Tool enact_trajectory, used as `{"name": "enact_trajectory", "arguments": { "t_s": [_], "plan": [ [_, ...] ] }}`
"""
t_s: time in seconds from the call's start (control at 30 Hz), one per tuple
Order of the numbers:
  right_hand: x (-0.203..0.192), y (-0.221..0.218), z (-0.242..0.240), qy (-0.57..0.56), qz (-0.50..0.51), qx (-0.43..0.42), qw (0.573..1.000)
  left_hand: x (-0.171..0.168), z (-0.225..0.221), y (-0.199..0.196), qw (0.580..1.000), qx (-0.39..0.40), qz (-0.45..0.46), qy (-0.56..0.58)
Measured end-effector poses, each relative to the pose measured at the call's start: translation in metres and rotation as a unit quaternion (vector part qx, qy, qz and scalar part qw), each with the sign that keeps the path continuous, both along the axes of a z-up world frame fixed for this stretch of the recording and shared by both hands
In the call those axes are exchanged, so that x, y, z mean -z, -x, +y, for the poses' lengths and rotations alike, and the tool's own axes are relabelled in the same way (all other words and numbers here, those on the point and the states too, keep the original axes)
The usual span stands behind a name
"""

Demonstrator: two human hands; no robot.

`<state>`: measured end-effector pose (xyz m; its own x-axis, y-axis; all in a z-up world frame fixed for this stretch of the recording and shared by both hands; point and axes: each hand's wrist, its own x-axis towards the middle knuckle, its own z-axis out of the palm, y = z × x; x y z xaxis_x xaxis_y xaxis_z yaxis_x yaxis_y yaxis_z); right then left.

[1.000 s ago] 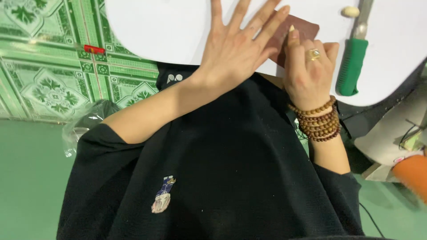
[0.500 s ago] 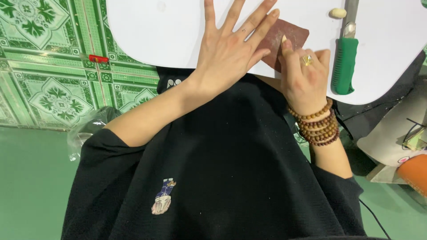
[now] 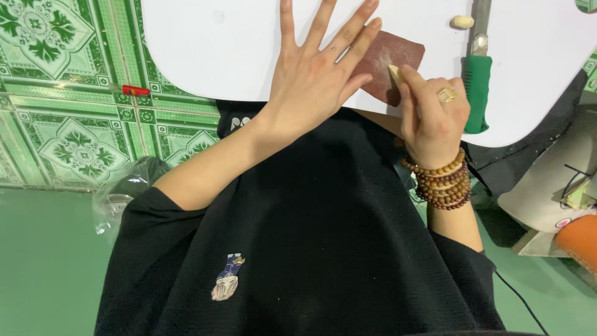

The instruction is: Sanding and carving small wooden pieces by hand using a knife and sandpaper

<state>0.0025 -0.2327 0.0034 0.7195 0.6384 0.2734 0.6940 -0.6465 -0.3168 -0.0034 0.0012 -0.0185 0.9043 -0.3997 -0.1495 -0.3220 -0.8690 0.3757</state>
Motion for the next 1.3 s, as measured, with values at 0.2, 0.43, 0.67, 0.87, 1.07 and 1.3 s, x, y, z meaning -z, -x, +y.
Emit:
{"name": "enact_trajectory", "arguments": {
  "t_s": [0.2,0.43,0.67,0.87,1.07,1.3],
  "plan": [
    [0.016,0.003,0.004,0.059,-0.058,-0.05,0.995,0.004,0.0,-0.001,0.999,0.004,-0.022,-0.043],
    [0.021,0.003,0.004,0.079,-0.022,-0.052,0.995,0.002,0.0,-0.004,0.999,0.0,-0.011,-0.038],
    [0.025,-0.003,0.019,0.064,-0.062,-0.026,0.996,0.001,0.0,-0.004,0.999,0.009,0.018,-0.027],
    [0.025,0.012,0.011,0.071,-0.045,-0.011,0.996,0.002,-0.001,-0.005,1.0,0.007,0.015,-0.024],
    [0.019,0.006,0.025,0.05,-0.073,-0.008,0.996,0.003,-0.002,-0.004,0.998,0.013,-0.004,-0.06],
    [0.024,0.023,0.012,0.037,-0.048,0.0,0.998,-0.003,-0.002,-0.005,0.998,0.02,0.042,-0.038]
  ]
}}
